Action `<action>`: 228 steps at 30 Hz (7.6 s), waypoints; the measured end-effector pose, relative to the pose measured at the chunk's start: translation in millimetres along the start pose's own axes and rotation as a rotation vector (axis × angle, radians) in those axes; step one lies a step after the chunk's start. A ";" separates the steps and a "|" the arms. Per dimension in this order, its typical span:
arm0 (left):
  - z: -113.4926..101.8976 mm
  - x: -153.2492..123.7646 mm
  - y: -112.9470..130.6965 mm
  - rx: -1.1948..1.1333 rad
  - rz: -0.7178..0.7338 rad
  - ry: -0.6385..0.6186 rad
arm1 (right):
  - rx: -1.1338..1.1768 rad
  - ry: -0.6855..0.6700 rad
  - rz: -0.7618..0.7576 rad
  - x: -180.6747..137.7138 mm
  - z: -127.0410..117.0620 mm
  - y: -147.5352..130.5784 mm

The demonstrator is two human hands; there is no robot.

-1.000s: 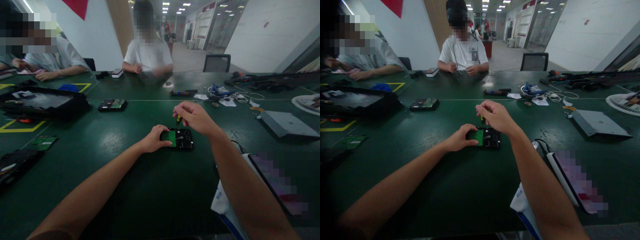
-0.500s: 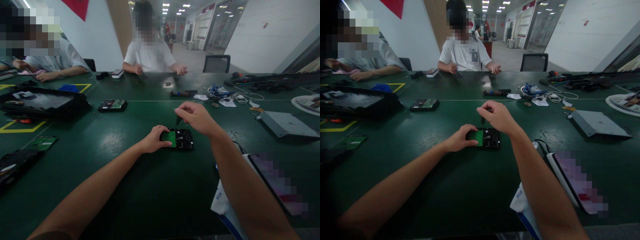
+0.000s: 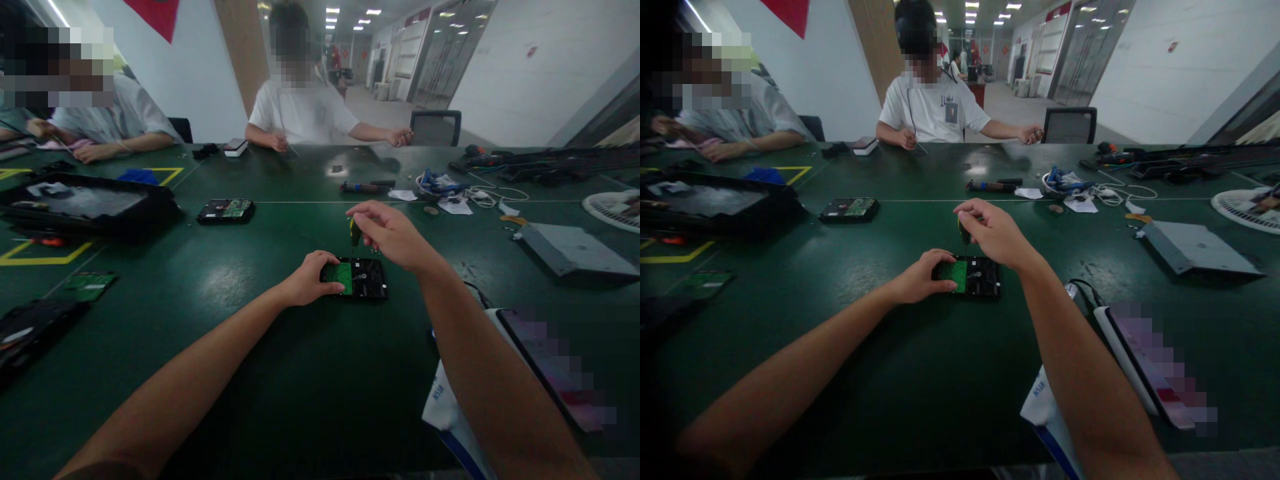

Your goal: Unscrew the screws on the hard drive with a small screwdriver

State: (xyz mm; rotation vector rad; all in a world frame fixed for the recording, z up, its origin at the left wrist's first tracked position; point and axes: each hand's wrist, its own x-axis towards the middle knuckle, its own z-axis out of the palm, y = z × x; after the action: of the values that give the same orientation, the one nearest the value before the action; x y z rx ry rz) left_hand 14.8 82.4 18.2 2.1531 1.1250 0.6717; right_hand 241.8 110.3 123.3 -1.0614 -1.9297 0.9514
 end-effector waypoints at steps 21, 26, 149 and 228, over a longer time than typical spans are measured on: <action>-1.3 -0.4 1.4 0.003 -0.013 -0.014 | -0.034 -0.004 0.021 0.1 -2.1 -0.5; -2.1 -0.5 0.9 -0.012 -0.023 -0.033 | -0.144 0.092 0.046 0.0 -1.8 0.0; -0.9 -0.4 0.9 0.006 -0.008 -0.009 | -0.123 0.081 -0.030 -2.2 0.3 -3.6; 0.8 1.3 -5.6 0.049 -0.013 -0.023 | 0.050 -0.104 0.044 -5.5 -2.2 -11.3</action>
State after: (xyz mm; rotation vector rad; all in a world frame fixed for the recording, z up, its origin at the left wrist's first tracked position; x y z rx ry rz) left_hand 13.1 85.8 13.8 2.1870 1.1536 0.6182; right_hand 241.8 101.7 132.6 -1.0474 -1.9631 1.0933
